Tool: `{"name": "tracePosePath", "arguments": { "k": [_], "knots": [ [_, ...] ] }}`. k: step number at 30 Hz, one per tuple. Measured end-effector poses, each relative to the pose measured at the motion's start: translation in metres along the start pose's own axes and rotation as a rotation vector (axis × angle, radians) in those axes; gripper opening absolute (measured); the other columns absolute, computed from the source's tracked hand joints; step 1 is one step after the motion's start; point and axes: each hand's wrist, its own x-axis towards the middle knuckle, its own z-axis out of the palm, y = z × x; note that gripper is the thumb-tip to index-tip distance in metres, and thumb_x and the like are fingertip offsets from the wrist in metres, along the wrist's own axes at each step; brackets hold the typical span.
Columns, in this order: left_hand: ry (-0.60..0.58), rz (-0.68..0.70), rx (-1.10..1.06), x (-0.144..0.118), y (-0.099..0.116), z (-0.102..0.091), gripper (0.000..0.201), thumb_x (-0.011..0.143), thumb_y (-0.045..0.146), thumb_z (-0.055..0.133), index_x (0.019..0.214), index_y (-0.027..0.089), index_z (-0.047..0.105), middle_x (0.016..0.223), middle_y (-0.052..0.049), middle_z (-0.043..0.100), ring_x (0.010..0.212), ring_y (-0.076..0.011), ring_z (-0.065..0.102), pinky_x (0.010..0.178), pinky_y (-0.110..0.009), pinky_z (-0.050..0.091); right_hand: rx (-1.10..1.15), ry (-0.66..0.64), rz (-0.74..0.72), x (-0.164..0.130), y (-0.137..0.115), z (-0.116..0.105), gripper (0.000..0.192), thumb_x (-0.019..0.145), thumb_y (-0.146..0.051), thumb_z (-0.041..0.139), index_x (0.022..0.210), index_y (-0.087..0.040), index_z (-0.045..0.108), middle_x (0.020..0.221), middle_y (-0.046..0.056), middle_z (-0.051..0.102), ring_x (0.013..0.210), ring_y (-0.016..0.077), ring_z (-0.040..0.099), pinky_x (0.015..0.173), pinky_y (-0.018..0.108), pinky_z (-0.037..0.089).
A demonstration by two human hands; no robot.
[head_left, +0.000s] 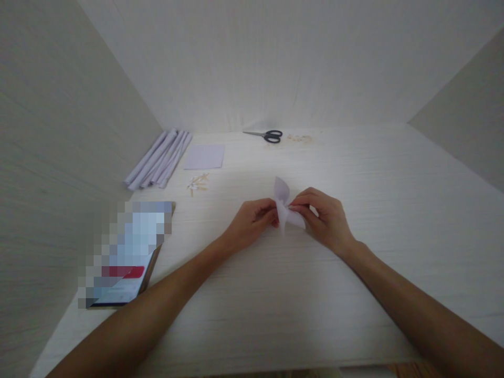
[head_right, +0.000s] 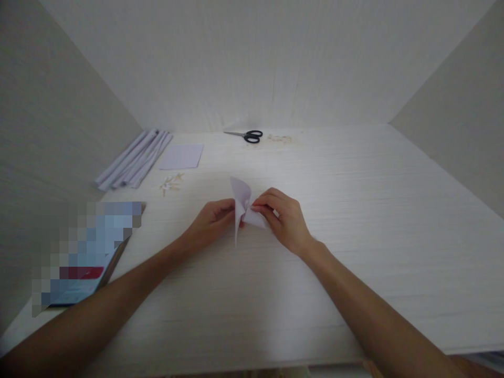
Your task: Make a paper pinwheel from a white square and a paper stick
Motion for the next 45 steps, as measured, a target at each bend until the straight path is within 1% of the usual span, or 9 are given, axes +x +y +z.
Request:
{"name": "tracePosePath", "arguments": {
  "k": [6, 10, 15, 20, 25, 29, 33, 40, 45],
  "knots": [
    [-0.029, 0.023, 0.090, -0.0014, -0.0028, -0.0007, 0.019, 0.078, 0.022, 0.041, 0.068, 0.013, 0.055, 0.062, 0.000, 0.053, 0.060, -0.0097, 0.050, 0.057, -0.020, 0.040, 0.009, -0.046, 0.018, 0.0002, -0.0021, -0.0002, 0.011, 0.082, -0.020, 0.048, 0.075, -0.021, 0.057, 0.072, 0.002, 0.057, 0.068, 0.0145, 0.053, 0.060, 0.027, 0.041],
    [-0.028, 0.021, 0.119, -0.0022, -0.0020, -0.0005, 0.020, 0.078, 0.020, 0.041, 0.066, 0.013, 0.055, 0.060, 0.000, 0.052, 0.059, -0.0099, 0.049, 0.055, -0.020, 0.039, 0.009, -0.055, 0.019, 0.0003, -0.0017, 0.0001, 0.011, 0.082, -0.019, 0.047, 0.075, -0.020, 0.056, 0.072, 0.003, 0.056, 0.069, 0.0143, 0.052, 0.060, 0.027, 0.041],
    [-0.042, 0.053, 0.167, -0.0025, -0.0044, -0.0012, 0.021, 0.078, 0.020, 0.039, 0.066, 0.013, 0.055, 0.062, 0.000, 0.052, 0.062, -0.0106, 0.049, 0.058, -0.021, 0.039, -0.004, -0.057, 0.021, -0.0007, -0.0019, 0.0010, 0.011, 0.081, -0.018, 0.048, 0.073, -0.019, 0.056, 0.070, 0.002, 0.056, 0.068, 0.0138, 0.052, 0.059, 0.026, 0.040],
    [-0.065, 0.069, 0.206, -0.0023, -0.0045, -0.0017, 0.020, 0.077, 0.017, 0.039, 0.065, 0.013, 0.054, 0.064, 0.000, 0.052, 0.063, -0.0106, 0.047, 0.061, -0.022, 0.038, 0.032, -0.094, 0.009, -0.0015, -0.0036, 0.0036, 0.011, 0.081, -0.017, 0.049, 0.073, -0.019, 0.057, 0.071, 0.003, 0.056, 0.068, 0.0134, 0.052, 0.060, 0.026, 0.042],
    [-0.025, 0.038, 0.118, -0.0013, -0.0035, -0.0003, 0.020, 0.077, 0.022, 0.040, 0.064, 0.013, 0.053, 0.062, 0.000, 0.050, 0.062, -0.0109, 0.048, 0.060, -0.023, 0.038, 0.045, -0.038, 0.066, 0.0008, -0.0045, 0.0056, 0.009, 0.078, -0.019, 0.053, 0.071, -0.020, 0.058, 0.070, 0.002, 0.058, 0.065, 0.0133, 0.053, 0.058, 0.026, 0.041],
    [0.010, 0.004, 0.011, -0.0010, -0.0047, 0.0005, 0.018, 0.075, 0.024, 0.044, 0.064, 0.013, 0.053, 0.062, 0.000, 0.052, 0.061, -0.0106, 0.048, 0.057, -0.022, 0.039, 0.151, 0.004, 0.156, 0.0023, -0.0032, 0.0062, 0.006, 0.075, -0.023, 0.057, 0.072, -0.020, 0.060, 0.069, 0.001, 0.059, 0.063, 0.0127, 0.053, 0.055, 0.026, 0.041],
    [0.027, 0.003, -0.022, -0.0008, -0.0039, 0.0013, 0.018, 0.075, 0.024, 0.046, 0.065, 0.013, 0.055, 0.061, 0.000, 0.053, 0.059, -0.0098, 0.048, 0.055, -0.021, 0.039, 0.238, 0.037, 0.243, 0.0016, -0.0015, 0.0070, 0.007, 0.074, -0.024, 0.058, 0.069, -0.019, 0.059, 0.067, 0.001, 0.058, 0.061, 0.0125, 0.052, 0.054, 0.026, 0.041],
    [0.006, 0.006, 0.062, -0.0010, -0.0032, 0.0006, 0.019, 0.075, 0.022, 0.042, 0.062, 0.013, 0.053, 0.059, 0.001, 0.050, 0.058, -0.0099, 0.047, 0.055, -0.021, 0.039, 0.205, 0.036, 0.227, 0.0013, -0.0027, 0.0069, 0.007, 0.073, -0.020, 0.059, 0.066, -0.019, 0.059, 0.064, 0.000, 0.057, 0.059, 0.0119, 0.051, 0.054, 0.026, 0.040],
    [-0.019, 0.059, 0.155, -0.0018, -0.0040, 0.0001, 0.021, 0.077, 0.022, 0.041, 0.065, 0.012, 0.056, 0.062, 0.000, 0.053, 0.063, -0.0121, 0.049, 0.061, -0.024, 0.040, 0.195, -0.008, 0.188, 0.0023, -0.0027, 0.0080, 0.009, 0.072, -0.018, 0.060, 0.063, -0.019, 0.058, 0.064, 0.001, 0.058, 0.060, 0.0124, 0.052, 0.055, 0.026, 0.041]
  ]
}}
